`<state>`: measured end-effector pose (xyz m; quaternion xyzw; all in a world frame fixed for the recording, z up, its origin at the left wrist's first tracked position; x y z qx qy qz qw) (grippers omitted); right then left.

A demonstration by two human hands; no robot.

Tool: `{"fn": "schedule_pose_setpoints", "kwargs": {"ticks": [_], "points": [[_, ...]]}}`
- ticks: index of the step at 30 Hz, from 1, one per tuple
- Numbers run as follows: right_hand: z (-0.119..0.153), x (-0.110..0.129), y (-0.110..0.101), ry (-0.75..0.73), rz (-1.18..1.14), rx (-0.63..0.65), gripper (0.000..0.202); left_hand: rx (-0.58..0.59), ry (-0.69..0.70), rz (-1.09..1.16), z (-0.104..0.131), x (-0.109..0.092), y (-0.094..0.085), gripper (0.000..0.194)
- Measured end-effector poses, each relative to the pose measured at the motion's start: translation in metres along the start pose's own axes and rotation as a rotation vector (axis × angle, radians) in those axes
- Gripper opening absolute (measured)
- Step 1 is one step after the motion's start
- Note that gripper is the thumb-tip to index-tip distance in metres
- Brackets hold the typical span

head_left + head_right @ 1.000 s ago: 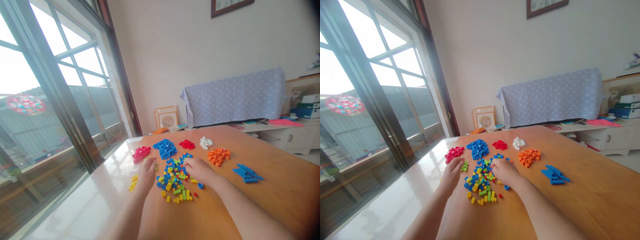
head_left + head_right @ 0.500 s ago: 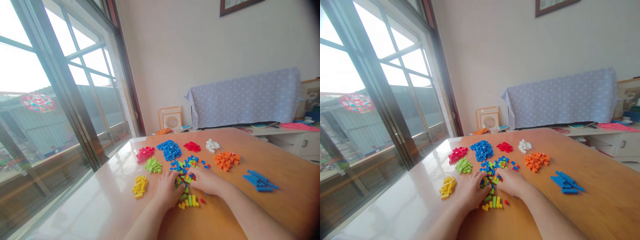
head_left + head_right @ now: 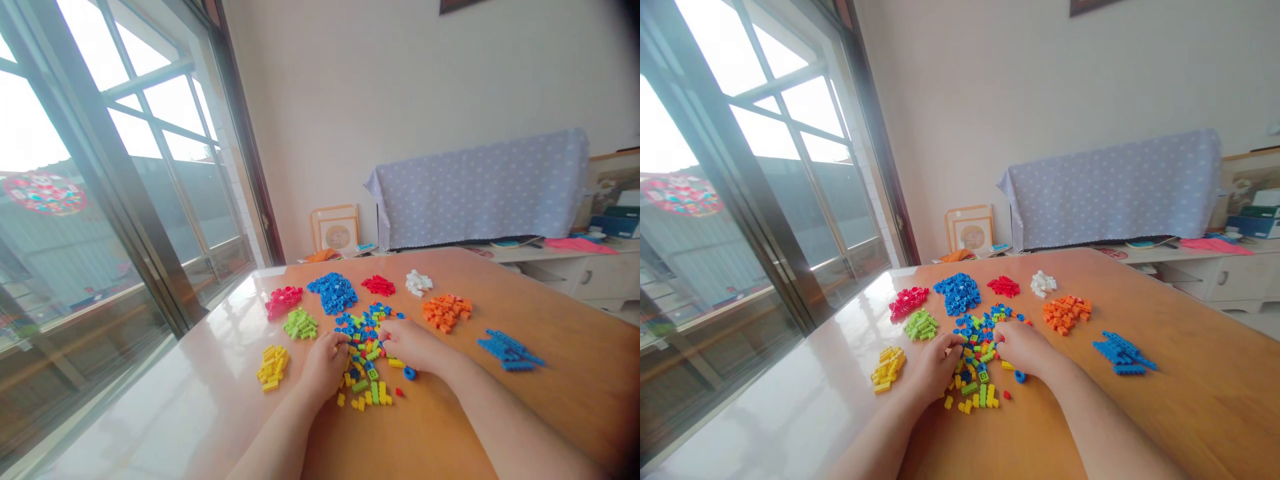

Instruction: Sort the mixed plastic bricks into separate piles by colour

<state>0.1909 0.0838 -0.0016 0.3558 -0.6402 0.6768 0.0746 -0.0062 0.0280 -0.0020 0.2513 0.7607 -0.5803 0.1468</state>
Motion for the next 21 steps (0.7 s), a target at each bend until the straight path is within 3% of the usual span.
{"fn": "schedule_pose_setpoints", "kwargs": {"ticks": [5,10,15,21], "points": [[0.001,0.0,-0.006,0.013,-0.007,0.0,0.014,-0.008,-0.046,0.018,-0.002,0.003,-0.003,0.023],[0.005,0.013,0.005,-0.03,-0.018,0.061,0.018,-0.032,-0.085,0.042,-0.002,0.007,-0.002,0.025],[0.007,0.022,0.02,-0.08,0.038,0.095,0.023,-0.04,-0.036,0.076,-0.003,0.01,0.005,0.024],[0.008,0.022,0.025,-0.092,0.051,0.07,0.013,-0.038,0.017,0.072,-0.003,0.006,0.006,0.022]]}}
Point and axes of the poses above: each hand's wrist, its own z-axis away from the middle knuckle, its own y-axis out of the palm, x = y × z, the point moved 8 cm from there along -z, towards the middle knuckle, and after that the axes turned 7 degrees about -z, right-handed, at the moved point
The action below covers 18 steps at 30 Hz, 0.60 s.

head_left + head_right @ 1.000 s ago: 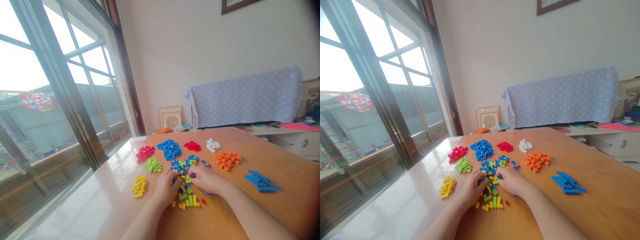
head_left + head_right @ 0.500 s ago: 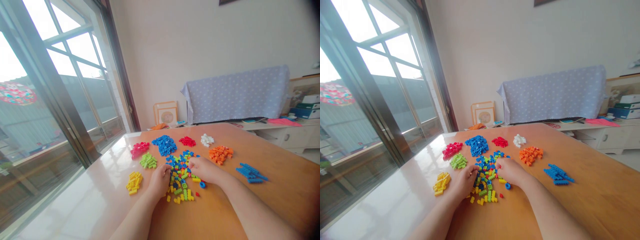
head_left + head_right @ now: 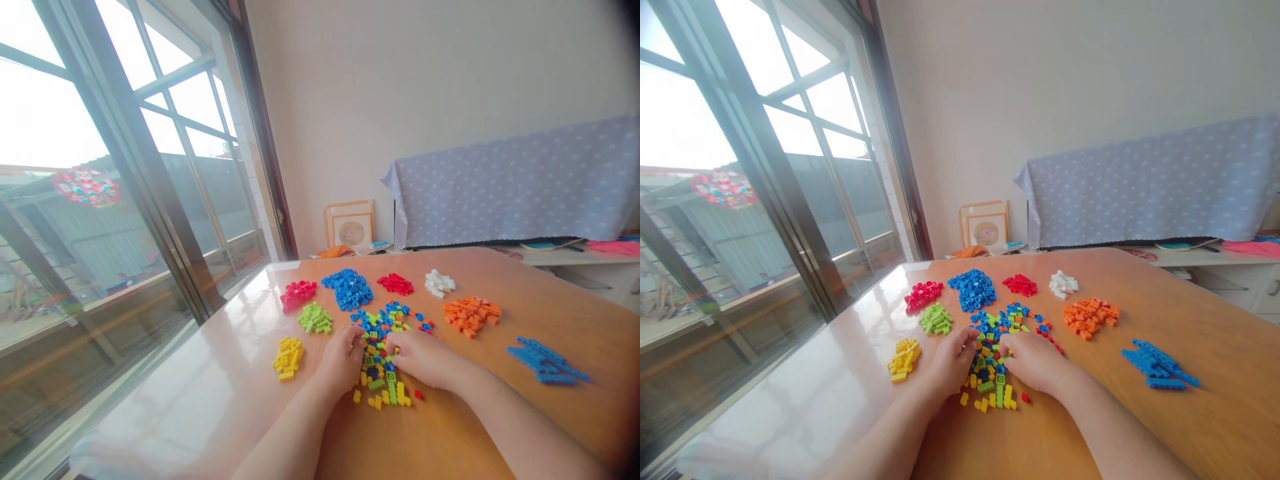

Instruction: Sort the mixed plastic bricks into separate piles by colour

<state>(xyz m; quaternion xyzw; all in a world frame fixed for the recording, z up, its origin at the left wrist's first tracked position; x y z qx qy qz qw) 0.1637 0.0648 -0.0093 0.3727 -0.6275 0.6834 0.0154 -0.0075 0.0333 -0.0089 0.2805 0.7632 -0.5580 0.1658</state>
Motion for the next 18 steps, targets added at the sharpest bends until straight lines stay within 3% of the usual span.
{"fn": "schedule_pose_setpoints", "kwargs": {"ticks": [6,10,14,18], "points": [[-0.003,-0.001,-0.013,-0.006,-0.078,-0.062,0.012,-0.059,0.053,-0.03,0.003,-0.009,-0.01,0.024],[-0.003,0.011,-0.022,-0.092,-0.142,-0.154,0.012,-0.065,0.105,0.063,0.004,-0.019,-0.013,0.025],[-0.002,0.023,-0.013,-0.128,-0.221,-0.107,0.013,0.001,0.134,0.16,0.005,-0.027,-0.008,0.025],[0.0,0.034,-0.005,-0.176,-0.229,-0.124,0.014,0.029,0.096,0.18,0.005,-0.022,0.0,0.014]]}}
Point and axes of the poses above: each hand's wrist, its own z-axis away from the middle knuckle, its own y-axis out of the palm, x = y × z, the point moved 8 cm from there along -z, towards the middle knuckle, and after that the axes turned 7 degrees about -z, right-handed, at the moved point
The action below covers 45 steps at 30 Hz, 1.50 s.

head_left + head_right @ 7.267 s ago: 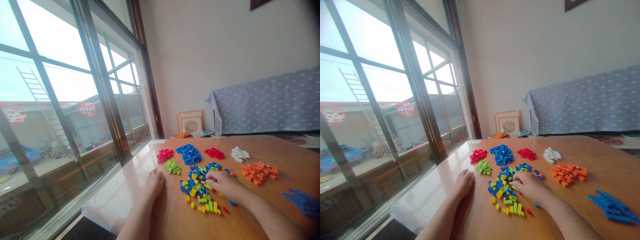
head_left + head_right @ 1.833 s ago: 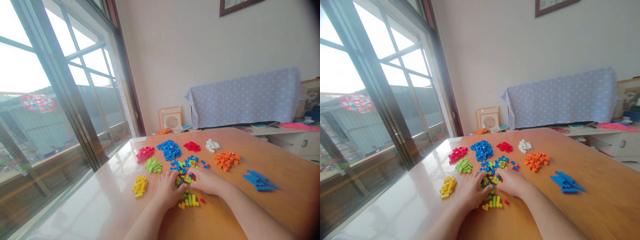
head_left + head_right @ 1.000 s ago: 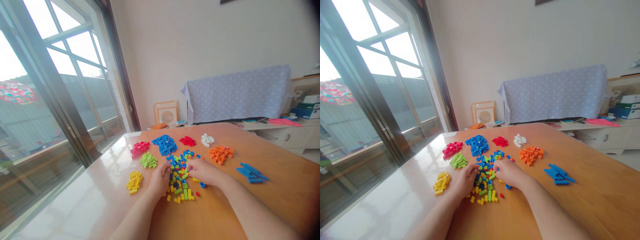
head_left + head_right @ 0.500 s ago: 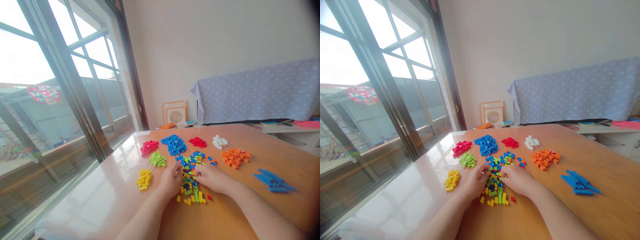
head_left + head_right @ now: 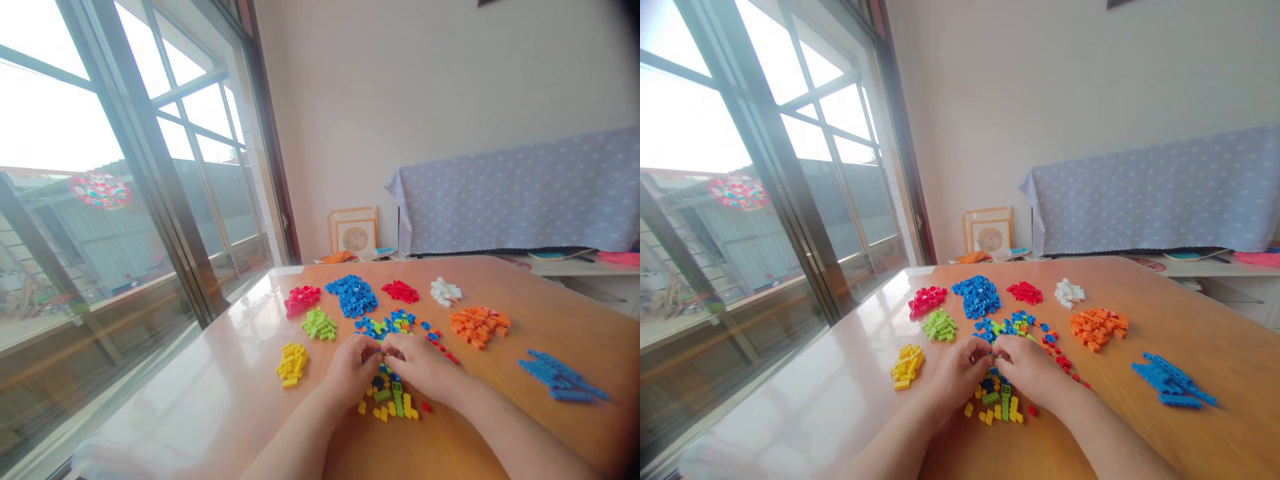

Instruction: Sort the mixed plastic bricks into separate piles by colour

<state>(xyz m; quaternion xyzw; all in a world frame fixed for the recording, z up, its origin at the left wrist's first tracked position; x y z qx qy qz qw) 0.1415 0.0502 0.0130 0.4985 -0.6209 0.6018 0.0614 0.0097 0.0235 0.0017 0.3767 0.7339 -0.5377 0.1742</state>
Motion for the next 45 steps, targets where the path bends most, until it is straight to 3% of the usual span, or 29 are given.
{"fn": "schedule_pose_setpoints", "kwargs": {"ticks": [5,10,17,25,30,38,45], "points": [[-0.002,-0.002,-0.001,-0.005,-0.008,-0.039,0.015,-0.075,-0.054,-0.024,-0.003,0.015,-0.005,0.008],[-0.004,-0.008,-0.011,0.026,0.026,-0.085,0.018,-0.224,-0.173,-0.274,-0.005,0.033,-0.039,0.006],[-0.003,-0.006,-0.016,0.029,0.025,-0.098,0.02,-0.236,-0.286,-0.567,-0.001,0.045,-0.068,0.011],[-0.001,-0.002,-0.022,0.015,0.008,-0.126,0.022,-0.105,-0.375,-0.68,0.002,0.066,-0.058,0.013],[0.0,-0.001,-0.024,0.017,0.004,-0.133,0.023,-0.15,-0.328,-0.68,0.003,0.062,-0.056,0.021],[-0.001,0.001,-0.025,0.001,0.006,-0.143,0.023,0.035,-0.218,-0.593,-0.002,0.047,-0.032,0.026],[-0.001,0.0,-0.027,0.004,0.014,-0.153,0.023,0.019,-0.264,-0.679,-0.002,0.053,-0.04,0.025]]}}
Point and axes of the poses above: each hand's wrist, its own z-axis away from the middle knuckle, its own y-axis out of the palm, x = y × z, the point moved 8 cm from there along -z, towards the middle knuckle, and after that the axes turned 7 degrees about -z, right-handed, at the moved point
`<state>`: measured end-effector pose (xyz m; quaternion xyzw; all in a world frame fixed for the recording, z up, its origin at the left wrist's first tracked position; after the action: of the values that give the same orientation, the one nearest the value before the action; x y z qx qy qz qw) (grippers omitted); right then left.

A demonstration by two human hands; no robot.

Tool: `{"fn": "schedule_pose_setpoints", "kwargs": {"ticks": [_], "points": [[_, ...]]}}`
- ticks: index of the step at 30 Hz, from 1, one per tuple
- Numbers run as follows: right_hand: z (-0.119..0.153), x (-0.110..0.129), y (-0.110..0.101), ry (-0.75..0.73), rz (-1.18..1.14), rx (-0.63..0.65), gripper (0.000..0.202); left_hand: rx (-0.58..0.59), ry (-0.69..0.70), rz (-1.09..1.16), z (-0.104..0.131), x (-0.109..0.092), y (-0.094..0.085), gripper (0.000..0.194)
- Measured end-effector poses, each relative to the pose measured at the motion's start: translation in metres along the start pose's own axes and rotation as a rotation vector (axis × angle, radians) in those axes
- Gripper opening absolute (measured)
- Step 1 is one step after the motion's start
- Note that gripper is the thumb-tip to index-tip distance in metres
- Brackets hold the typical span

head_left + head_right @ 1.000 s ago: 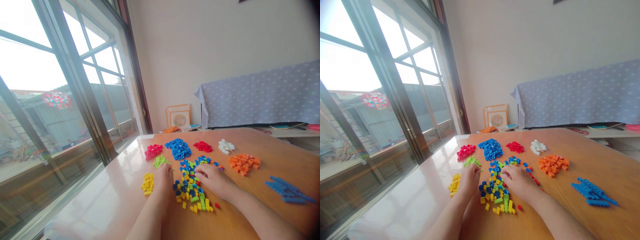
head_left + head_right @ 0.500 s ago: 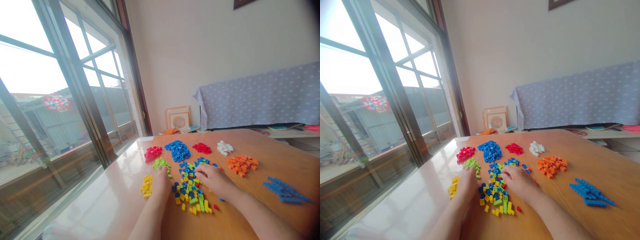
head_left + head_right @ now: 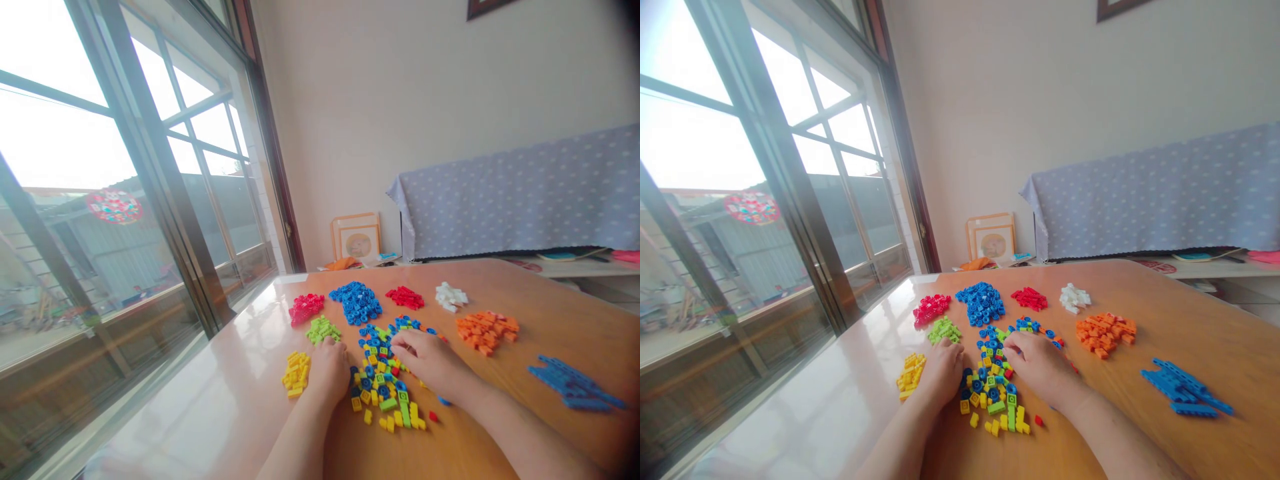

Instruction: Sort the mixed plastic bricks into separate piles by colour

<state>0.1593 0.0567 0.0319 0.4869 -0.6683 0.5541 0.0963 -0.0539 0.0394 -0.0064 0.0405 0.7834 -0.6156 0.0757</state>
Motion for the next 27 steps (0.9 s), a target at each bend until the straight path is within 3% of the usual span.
{"fn": "schedule_pose_setpoints", "kwargs": {"ticks": [16,23,27], "points": [[0.001,-0.001,-0.003,0.012,0.004,-0.011,0.023,-0.025,0.031,-0.024,-0.001,-0.001,0.006,0.021],[-0.001,-0.011,-0.009,0.049,-0.005,-0.002,0.026,-0.061,0.055,-0.019,-0.001,-0.003,0.005,0.024],[-0.001,-0.023,-0.009,0.122,-0.021,0.043,0.024,-0.093,0.105,0.09,-0.001,-0.01,0.001,0.027]]}}
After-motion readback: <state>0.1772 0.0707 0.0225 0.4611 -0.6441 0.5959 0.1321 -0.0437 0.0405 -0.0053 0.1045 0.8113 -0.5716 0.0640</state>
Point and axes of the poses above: each hand's wrist, its own z-axis away from the middle knuckle, its own y-axis out of the palm, x = y × z, the point moved 8 cm from there along -z, towards the middle knuckle, and after that the axes turned 7 degrees about -z, right-handed, at the moved point
